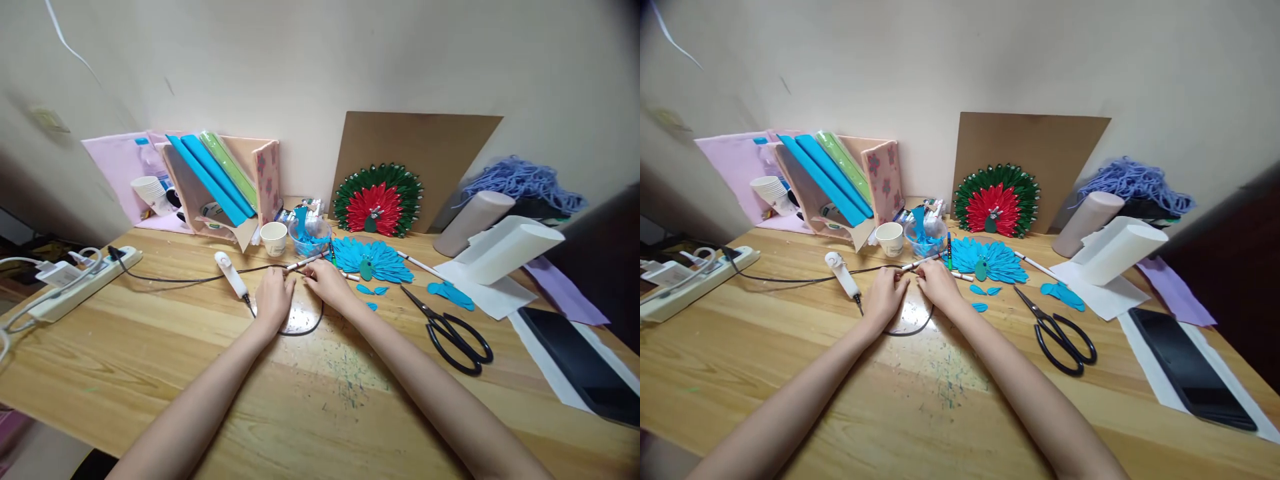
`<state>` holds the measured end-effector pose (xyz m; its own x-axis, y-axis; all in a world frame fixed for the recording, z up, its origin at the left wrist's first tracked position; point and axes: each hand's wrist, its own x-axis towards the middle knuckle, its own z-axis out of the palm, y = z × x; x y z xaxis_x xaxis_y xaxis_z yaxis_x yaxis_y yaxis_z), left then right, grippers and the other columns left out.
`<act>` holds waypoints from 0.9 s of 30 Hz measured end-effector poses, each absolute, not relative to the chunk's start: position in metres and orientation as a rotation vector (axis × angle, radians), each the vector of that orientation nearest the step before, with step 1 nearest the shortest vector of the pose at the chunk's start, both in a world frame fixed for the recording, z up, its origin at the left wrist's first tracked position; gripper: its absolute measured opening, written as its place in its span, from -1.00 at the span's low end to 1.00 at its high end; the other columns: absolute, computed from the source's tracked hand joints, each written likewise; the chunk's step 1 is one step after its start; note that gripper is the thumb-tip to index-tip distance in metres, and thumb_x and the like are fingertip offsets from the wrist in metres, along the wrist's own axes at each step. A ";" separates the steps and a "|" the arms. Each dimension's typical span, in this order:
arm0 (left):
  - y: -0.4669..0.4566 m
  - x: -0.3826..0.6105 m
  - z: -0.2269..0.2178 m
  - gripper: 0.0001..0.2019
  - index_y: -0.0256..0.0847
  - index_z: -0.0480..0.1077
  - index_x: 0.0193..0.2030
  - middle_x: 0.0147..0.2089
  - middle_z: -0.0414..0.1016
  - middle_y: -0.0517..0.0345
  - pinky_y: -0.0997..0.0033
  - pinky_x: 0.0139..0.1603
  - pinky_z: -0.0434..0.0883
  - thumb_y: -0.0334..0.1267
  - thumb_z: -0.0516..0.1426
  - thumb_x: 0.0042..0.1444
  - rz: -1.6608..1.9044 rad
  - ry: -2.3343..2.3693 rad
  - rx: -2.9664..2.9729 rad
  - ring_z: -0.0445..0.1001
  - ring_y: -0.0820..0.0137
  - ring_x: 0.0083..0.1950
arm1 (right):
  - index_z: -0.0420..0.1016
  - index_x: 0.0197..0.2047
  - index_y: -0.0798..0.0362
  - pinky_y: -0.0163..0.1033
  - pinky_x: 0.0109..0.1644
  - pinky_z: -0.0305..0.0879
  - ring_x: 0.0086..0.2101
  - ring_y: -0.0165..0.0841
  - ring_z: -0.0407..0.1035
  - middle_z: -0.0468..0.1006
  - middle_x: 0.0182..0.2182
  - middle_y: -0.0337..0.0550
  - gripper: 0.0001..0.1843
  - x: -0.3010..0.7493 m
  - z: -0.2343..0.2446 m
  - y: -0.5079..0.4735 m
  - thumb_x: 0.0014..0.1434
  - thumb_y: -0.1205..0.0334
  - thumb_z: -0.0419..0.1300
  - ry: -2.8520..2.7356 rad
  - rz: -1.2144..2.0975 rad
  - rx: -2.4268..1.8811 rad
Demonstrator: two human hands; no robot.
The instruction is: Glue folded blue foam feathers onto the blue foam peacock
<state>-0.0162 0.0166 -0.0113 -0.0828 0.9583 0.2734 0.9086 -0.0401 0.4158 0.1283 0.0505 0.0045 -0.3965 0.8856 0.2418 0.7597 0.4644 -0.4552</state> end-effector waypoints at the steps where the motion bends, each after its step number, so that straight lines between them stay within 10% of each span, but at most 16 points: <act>1: 0.018 -0.017 -0.011 -0.84 -0.24 0.36 -0.19 -0.15 0.42 -0.01 0.36 -0.23 0.30 -0.22 0.07 0.16 0.792 2.090 2.046 0.42 0.26 -0.14 | 0.50 -0.26 0.14 -0.27 -0.12 0.21 -0.19 -0.30 0.35 0.52 -0.26 -0.06 -0.89 0.123 0.003 0.054 0.11 0.38 0.17 -2.275 0.356 -1.374; 27: 0.023 -0.021 -0.016 -0.88 -0.20 0.42 -0.22 -0.24 0.47 0.08 0.42 -0.30 0.29 -0.30 0.09 0.13 0.958 1.921 1.972 0.44 0.34 -0.23 | 0.42 -0.26 0.13 -0.28 -0.23 0.13 -0.20 -0.26 0.36 0.51 -0.23 0.01 -0.81 0.110 0.006 0.066 0.23 0.31 -0.01 -2.294 0.417 -1.464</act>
